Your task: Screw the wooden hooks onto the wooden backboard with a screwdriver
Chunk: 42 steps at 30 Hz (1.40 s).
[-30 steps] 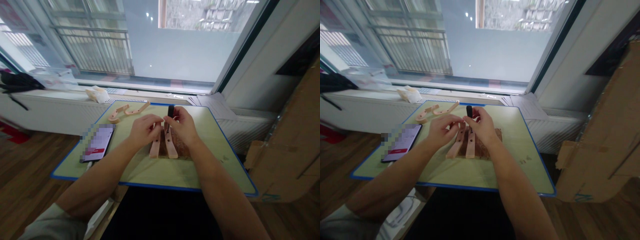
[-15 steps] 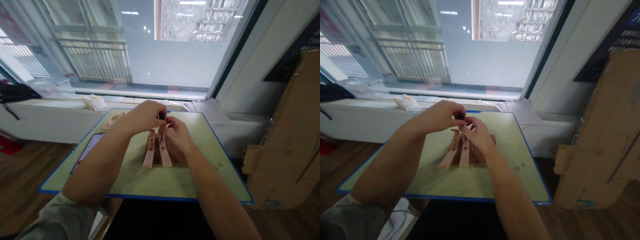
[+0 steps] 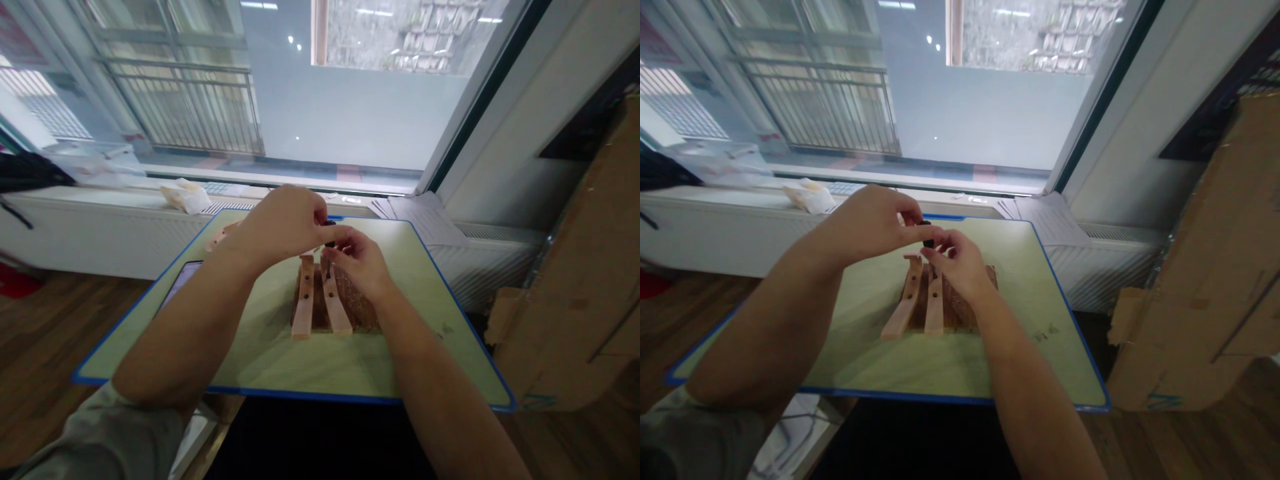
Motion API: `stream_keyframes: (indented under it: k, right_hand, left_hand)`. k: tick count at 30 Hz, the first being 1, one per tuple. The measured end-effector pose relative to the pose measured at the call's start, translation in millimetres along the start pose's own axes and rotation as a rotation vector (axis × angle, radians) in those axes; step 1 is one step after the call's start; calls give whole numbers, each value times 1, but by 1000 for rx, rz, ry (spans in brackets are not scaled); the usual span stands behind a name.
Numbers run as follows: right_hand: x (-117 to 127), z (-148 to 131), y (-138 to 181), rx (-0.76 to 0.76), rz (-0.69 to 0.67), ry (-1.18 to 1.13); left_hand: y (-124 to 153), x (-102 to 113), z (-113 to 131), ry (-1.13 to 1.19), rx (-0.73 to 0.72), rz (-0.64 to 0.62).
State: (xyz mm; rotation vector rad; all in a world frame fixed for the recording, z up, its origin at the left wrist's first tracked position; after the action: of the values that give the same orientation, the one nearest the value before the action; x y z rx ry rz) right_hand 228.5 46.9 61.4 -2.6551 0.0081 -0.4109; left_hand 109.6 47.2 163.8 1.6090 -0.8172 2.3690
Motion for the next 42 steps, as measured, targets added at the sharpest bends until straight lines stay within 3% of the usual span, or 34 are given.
stream_keyframes:
  k: [5,12,17,23,31,37,42]
  right_hand:
    - [0,-5,1,43,-11,-9]
    - [-6,-4,1,40,-79,-97]
    - [-2,-1,0,-32,-3,-131]
    - [-6,6,-1,0,-37,-233]
    - [-4,1,1,-1,-18,-73]
    - [-2,-5,1,29,-3,2]
    - [1,-10,1,139,1,87]
  left_hand:
    - [-1,-5,5,-63,-34,20]
    - [4,-8,15,-13,-142,-91]
    - [2,-3,9,-32,-48,-6]
    - [0,-5,5,-81,-23,6]
    - [0,-3,-3,24,39,43]
    - [1,-7,6,29,-22,-48]
    - [5,-11,14,115,-102,-178]
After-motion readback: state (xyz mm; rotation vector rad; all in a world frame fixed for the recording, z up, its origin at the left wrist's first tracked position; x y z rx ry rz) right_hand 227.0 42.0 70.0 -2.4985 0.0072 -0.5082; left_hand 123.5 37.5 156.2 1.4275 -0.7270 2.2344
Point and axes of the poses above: each hand's wrist, its own y-axis away from the middle knuckle, its own x-axis out of the back of the hand, z = x × y, the point moved 8 cm from there along -y, towards the middle knuckle, and after that the axes turned 4 degrees about x, right-handed, at the moved point
